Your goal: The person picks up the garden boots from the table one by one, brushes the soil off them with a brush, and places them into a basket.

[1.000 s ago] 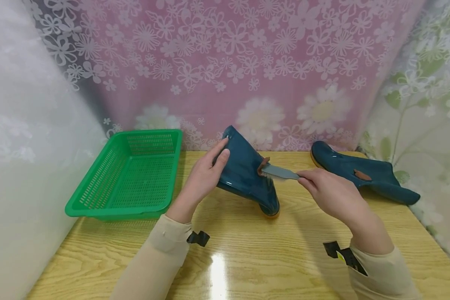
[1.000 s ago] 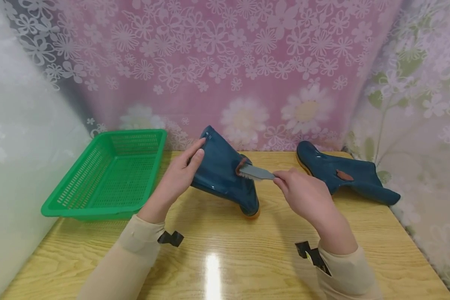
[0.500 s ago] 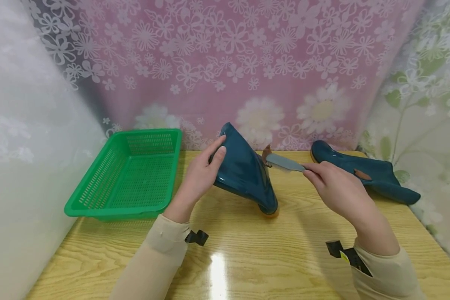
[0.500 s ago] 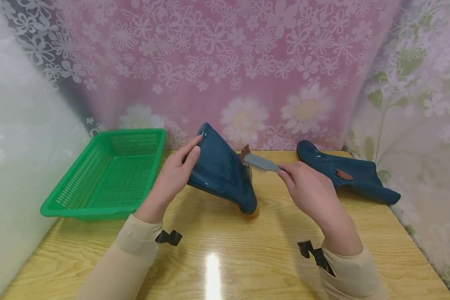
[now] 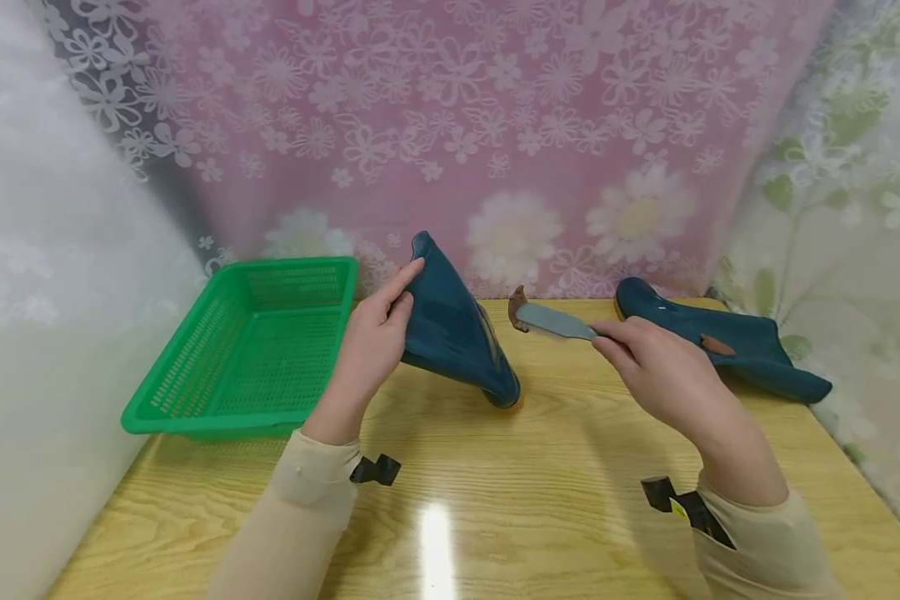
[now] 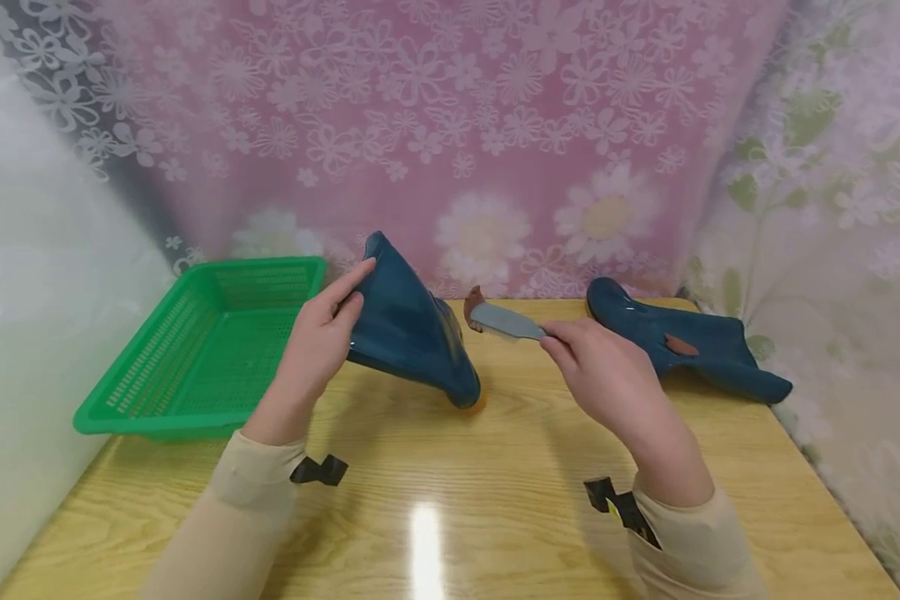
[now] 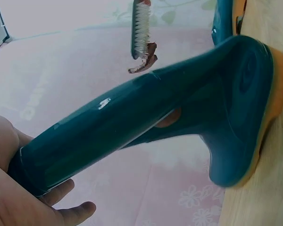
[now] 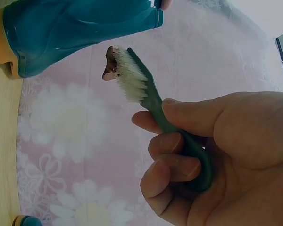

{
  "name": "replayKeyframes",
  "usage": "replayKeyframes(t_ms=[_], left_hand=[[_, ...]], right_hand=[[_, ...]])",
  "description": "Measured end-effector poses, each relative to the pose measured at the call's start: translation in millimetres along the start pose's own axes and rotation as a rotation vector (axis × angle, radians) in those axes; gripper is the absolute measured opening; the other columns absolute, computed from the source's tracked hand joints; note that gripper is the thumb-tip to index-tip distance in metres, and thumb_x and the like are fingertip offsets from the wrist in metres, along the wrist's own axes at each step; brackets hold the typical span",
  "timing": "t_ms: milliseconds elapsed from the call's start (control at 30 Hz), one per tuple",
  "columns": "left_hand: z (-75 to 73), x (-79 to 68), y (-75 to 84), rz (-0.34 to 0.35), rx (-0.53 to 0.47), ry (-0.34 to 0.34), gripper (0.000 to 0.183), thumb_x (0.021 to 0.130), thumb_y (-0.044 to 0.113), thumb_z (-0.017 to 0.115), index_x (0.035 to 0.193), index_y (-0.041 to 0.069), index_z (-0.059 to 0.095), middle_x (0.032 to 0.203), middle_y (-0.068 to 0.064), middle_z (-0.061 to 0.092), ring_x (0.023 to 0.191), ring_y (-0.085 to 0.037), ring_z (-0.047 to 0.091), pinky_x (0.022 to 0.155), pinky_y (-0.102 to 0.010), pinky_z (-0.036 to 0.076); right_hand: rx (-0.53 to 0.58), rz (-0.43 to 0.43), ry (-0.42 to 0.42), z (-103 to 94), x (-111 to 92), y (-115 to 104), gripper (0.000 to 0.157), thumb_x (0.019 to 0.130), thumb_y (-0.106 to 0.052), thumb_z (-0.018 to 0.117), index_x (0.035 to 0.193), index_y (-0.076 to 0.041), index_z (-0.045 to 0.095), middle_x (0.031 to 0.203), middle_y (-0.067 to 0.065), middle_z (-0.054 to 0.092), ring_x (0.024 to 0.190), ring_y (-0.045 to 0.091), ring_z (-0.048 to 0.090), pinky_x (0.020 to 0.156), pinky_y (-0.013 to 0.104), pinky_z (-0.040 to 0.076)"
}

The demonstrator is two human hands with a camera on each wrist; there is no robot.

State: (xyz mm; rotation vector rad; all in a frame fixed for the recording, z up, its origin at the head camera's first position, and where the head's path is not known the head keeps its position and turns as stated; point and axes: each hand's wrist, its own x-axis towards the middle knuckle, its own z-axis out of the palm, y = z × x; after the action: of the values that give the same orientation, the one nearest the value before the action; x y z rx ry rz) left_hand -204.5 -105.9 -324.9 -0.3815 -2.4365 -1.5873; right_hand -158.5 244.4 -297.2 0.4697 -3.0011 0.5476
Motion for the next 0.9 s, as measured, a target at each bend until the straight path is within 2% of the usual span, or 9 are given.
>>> replayKeyframes(t_ms=[67,133,200,267,300,367,567,767,900], left_hand=[[-2.9,-1.3,0.7,-0.002,-0.026,0.000,0.048,0.122,0.024,0.044,0.168,0.040,0.048,0.122,-0.011,0.070,0.050,-0.024,0.035,0.048,-0.035,0.034],[-5.4,-2.3,1.1,-0.006,-0.059,-0.010,0.048,0.122,0.024,0.044,0.168,0.041,0.048,0.096,-0.015,0.057,0.050,-0.028,0.029,0.048,-0.037,0.034],[-8.0,-2.4,0.9,-0.014,-0.076,-0.037,0.049,0.122,0.026,0.045,0.168,0.042,0.047,0.110,-0.014,0.064,0.066,-0.025,0.052,0.061,-0.038,0.044],[-10.4,-1.9,0.6,-0.020,-0.074,-0.083,0.051,0.122,0.028,0.046,0.170,0.042,0.042,0.151,-0.003,0.060,0.108,-0.022,0.067,0.085,-0.042,0.054],[-11.3,-1.4,0.3,-0.023,-0.067,-0.108,0.052,0.122,0.029,0.047,0.171,0.042,0.040,0.165,0.003,0.050,0.133,-0.020,0.061,0.100,-0.045,0.053],[-11.9,-0.1,-0.3,-0.019,-0.038,-0.157,0.056,0.121,0.031,0.049,0.174,0.042,0.034,0.179,0.014,0.026,0.163,-0.014,0.029,0.125,-0.049,0.038],[-7.0,1.3,-0.4,0.017,0.019,-0.222,0.067,0.119,0.037,0.055,0.177,0.040,0.023,0.182,0.011,0.015,0.168,-0.017,0.016,0.132,-0.055,0.027],[0.3,-0.3,-2.4,0.086,0.037,-0.219,0.070,0.118,0.036,0.058,0.178,0.033,0.023,0.184,0.007,0.008,0.169,-0.014,0.006,0.133,-0.058,0.023],[7.0,-1.3,-3.6,0.151,0.012,-0.210,0.069,0.117,0.028,0.059,0.178,0.025,0.027,0.184,0.009,-0.001,0.169,-0.014,0.000,0.133,-0.061,0.022]], right_hand=[[0.013,-0.014,-0.001,0.7,0.5,-3.1,0.044,0.119,-0.027,0.056,0.154,-0.001,0.064,0.136,0.021,0.070,0.110,0.037,0.069,0.085,0.059,0.055],[0.029,-0.030,-0.007,2.2,1.0,-5.8,0.044,0.119,-0.027,0.057,0.155,-0.003,0.064,0.140,0.021,0.069,0.118,0.040,0.068,0.091,0.064,0.055],[0.043,-0.042,-0.015,3.6,1.1,-8.5,0.044,0.119,-0.027,0.057,0.155,-0.004,0.064,0.141,0.020,0.070,0.121,0.040,0.068,0.094,0.065,0.055],[0.052,-0.053,-0.016,4.6,0.9,-10.1,0.044,0.118,-0.027,0.057,0.155,-0.005,0.064,0.140,0.019,0.070,0.119,0.039,0.068,0.094,0.063,0.055],[0.055,-0.055,-0.016,4.9,0.6,-10.6,0.044,0.118,-0.027,0.057,0.155,-0.005,0.064,0.138,0.018,0.071,0.117,0.037,0.069,0.093,0.062,0.055],[0.060,-0.061,-0.011,4.6,0.3,-10.3,0.044,0.119,-0.028,0.057,0.155,-0.005,0.064,0.137,0.018,0.071,0.115,0.036,0.069,0.091,0.061,0.055],[0.082,-0.057,0.001,0.4,-2.7,-7.1,0.044,0.119,-0.028,0.056,0.155,-0.004,0.064,0.134,0.016,0.071,0.112,0.034,0.069,0.091,0.060,0.055],[0.101,-0.056,-0.007,-3.8,-5.3,-1.3,0.045,0.119,-0.028,0.056,0.156,-0.004,0.062,0.121,0.009,0.071,0.092,0.022,0.063,0.081,0.049,0.051],[0.110,-0.061,-0.014,-4.7,-5.8,3.1,0.045,0.119,-0.028,0.056,0.156,-0.003,0.062,0.121,0.008,0.071,0.090,0.020,0.062,0.080,0.048,0.050]])
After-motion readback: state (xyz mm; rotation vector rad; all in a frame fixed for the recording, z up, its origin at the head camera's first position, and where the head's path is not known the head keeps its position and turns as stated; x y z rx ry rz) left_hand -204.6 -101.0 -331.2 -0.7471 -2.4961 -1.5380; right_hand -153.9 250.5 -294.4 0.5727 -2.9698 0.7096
